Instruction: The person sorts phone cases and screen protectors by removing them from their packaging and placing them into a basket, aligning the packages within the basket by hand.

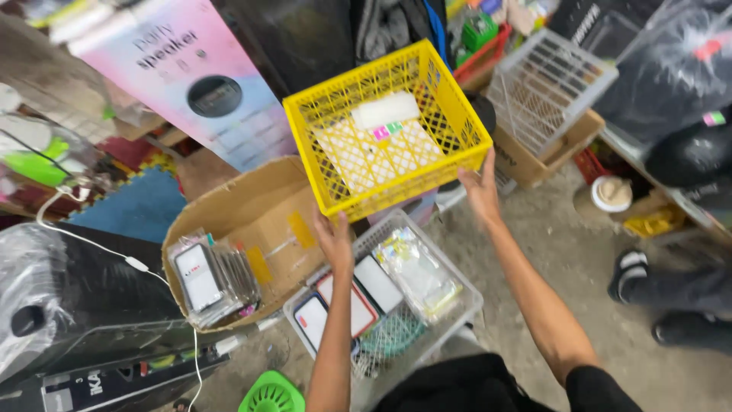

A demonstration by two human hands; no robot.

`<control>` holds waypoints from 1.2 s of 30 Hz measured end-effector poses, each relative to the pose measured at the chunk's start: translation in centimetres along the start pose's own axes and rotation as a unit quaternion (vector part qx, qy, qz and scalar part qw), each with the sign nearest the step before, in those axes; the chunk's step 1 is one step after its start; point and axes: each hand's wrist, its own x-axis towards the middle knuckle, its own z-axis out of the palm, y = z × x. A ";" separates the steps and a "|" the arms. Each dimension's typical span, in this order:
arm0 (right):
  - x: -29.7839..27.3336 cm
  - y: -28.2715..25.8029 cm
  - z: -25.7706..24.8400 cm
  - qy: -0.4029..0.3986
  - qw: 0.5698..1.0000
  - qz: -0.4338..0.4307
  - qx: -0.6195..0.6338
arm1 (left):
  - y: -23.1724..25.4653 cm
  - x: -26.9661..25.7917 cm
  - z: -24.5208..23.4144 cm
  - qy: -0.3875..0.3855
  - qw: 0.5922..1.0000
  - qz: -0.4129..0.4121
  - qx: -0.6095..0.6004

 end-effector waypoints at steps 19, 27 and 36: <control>2.2 1.8 3.1 0.002 0.995 -0.100 0.025 | 2.9 -2.5 1.3 0.021 0.998 -0.055 0.038; -0.9 -2.5 4.3 0.045 0.994 -0.037 -0.091 | 2.3 -2.4 0.8 0.006 0.996 -0.070 0.052; -6.7 -5.5 10.2 0.053 0.917 -0.288 -0.271 | 2.9 -2.5 -5.3 0.090 0.991 -0.032 0.096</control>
